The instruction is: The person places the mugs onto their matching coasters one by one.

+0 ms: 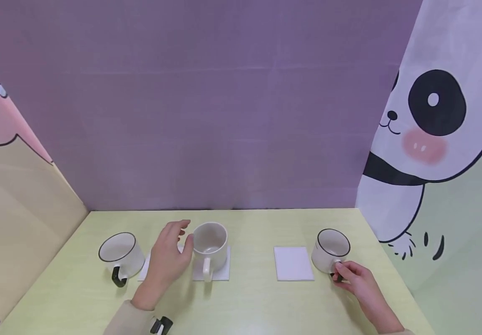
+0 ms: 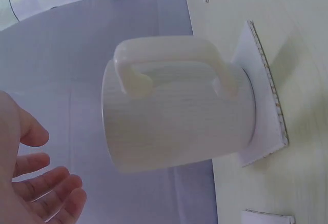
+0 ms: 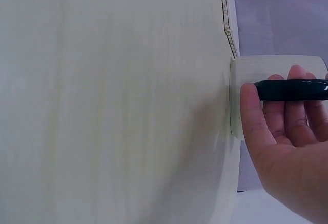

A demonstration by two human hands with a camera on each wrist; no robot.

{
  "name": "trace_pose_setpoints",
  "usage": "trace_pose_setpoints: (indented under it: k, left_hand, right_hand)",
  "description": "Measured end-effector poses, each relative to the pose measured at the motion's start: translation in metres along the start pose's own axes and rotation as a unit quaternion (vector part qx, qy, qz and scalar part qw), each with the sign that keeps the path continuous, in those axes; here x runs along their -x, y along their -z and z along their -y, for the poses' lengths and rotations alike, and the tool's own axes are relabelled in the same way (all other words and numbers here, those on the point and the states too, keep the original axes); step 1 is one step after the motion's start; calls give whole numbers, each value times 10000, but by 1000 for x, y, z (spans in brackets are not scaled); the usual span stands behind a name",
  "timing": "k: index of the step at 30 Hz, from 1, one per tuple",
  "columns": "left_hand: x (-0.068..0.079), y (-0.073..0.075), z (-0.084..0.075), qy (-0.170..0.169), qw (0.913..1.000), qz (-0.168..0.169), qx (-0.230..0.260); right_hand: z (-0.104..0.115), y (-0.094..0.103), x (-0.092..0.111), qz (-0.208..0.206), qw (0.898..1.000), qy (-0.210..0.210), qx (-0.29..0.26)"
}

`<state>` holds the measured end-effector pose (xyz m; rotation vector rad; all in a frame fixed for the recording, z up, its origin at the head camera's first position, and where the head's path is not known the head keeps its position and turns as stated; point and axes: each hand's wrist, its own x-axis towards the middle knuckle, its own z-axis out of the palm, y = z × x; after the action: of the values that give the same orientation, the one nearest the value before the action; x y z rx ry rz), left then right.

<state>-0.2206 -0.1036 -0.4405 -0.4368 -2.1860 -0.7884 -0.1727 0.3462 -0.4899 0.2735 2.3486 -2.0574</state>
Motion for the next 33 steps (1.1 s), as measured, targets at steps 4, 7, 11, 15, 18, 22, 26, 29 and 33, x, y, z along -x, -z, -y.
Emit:
trace_pose_setpoints:
  k: [4, 7, 11, 15, 18, 22, 26, 29, 33]
  left_hand:
    - [-2, 0, -10, -98, 9999, 58, 11]
    - [-5, 0, -19, -91, 9997, 191, 100]
    - [-9, -1, -29, -112, 9991, 267, 304]
    - [-13, -4, -38, -234, 9983, 298, 435]
    - [-15, -7, -44, -436, 9974, 357, 445]
    - [-15, -10, -54, -671, 9954, 477, 484]
    - [-12, -11, -62, -704, 9933, 711, 583]
    - [-10, -12, -67, -653, 9916, 901, 654]
    - [-9, -16, -72, -656, 9887, 1087, 796]
  right_hand:
    - [-2, 0, 3, -16, 10000, 27, -74]
    - [-2, 1, 4, -9, 9999, 80, -126]
    - [-1, 1, 4, 42, 9998, 110, -177]
    - [-2, 2, 4, 53, 9997, 133, -187]
    - [-3, 3, 4, 44, 9997, 161, -156]
    - [-2, 3, 4, 69, 9998, 161, -120]
    - [-1, 2, 4, 86, 9998, 151, -88]
    - [0, 0, 3, 86, 9998, 185, -51]
    - [1, -1, 1, 41, 9998, 172, -14]
